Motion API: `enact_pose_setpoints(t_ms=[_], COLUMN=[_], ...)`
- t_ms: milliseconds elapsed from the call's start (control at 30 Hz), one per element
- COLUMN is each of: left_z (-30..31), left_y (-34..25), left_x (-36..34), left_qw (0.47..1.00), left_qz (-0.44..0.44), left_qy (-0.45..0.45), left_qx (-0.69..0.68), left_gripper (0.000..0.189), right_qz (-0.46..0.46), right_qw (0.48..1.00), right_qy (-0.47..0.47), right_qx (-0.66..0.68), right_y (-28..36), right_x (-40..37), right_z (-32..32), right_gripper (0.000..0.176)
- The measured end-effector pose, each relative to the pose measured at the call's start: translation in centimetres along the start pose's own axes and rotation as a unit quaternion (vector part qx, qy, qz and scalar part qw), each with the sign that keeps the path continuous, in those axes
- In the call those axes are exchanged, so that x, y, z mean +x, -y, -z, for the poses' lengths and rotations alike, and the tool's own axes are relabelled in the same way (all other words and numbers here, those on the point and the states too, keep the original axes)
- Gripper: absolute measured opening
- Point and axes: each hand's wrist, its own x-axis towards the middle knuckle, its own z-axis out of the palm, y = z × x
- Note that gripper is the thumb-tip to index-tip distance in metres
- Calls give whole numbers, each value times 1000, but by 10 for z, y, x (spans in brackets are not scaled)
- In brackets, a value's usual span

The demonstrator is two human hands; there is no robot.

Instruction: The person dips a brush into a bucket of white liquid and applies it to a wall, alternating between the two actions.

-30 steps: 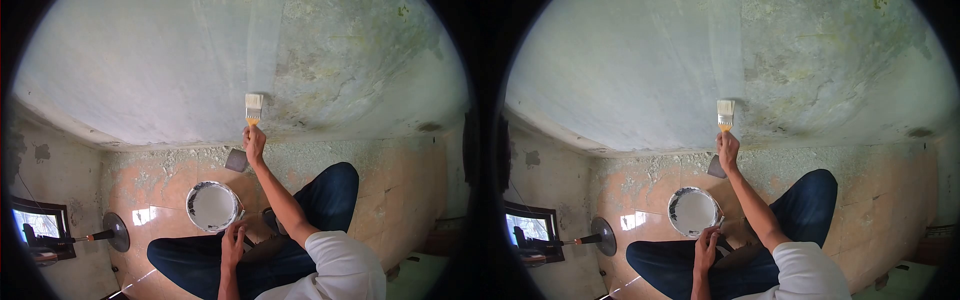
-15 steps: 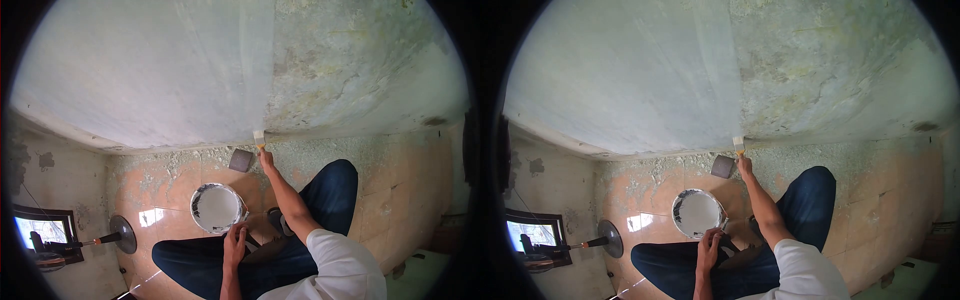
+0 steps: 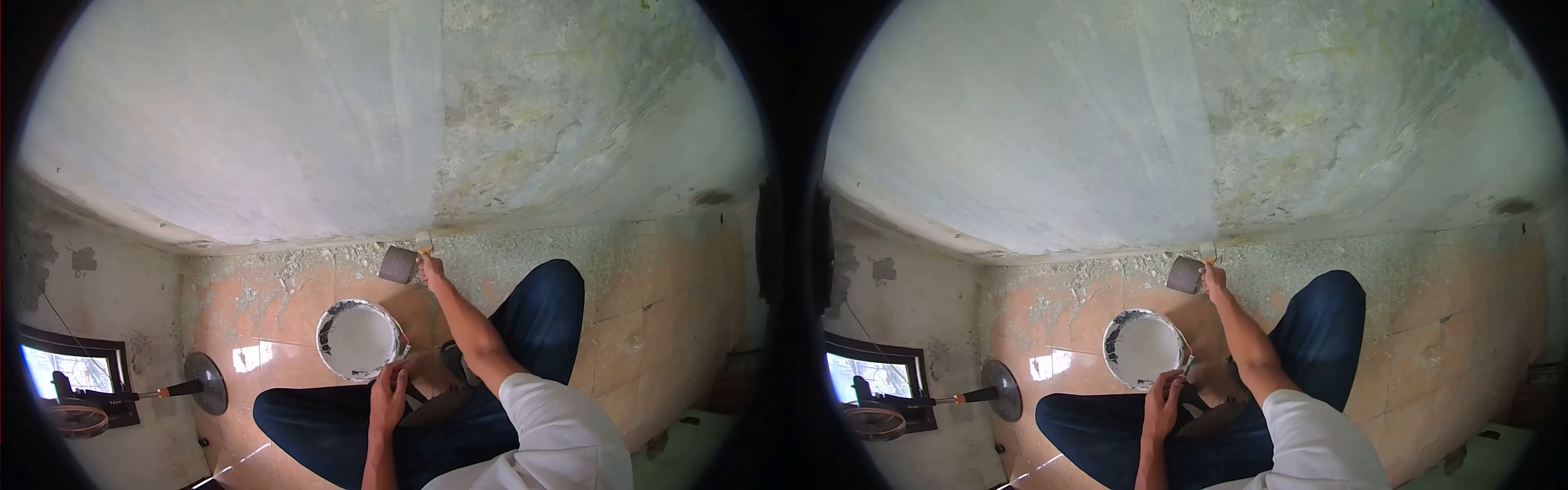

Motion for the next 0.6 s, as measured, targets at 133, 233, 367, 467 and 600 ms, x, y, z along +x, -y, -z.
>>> enact_pose_setpoints(t_ms=[133, 233, 367, 467, 600], left_z=[0, 3, 2, 2, 1], left_y=[0, 5, 0, -3, 2], left_x=[1, 5, 9, 4, 5], left_qw=[1000, 999, 1000, 999, 1000], left_qz=[-3, -2, -12, 17, 1], left_qy=[10, 19, 12, 28, 16], left_qx=[9, 28, 21, 29, 18], left_gripper=[28, 28, 29, 28, 27], right_qz=[62, 51, 50, 48, 161], right_qw=[997, 986, 993, 998, 984], right_qy=[38, 91, 94, 49, 50], right_qx=[25, 129, 60, 2, 52], right_y=[10, 42, 7, 5, 38], right_x=[44, 15, -17, 12, -18], right_z=[10, 5, 36, 25, -8], right_gripper=[37, 39, 44, 50, 46])
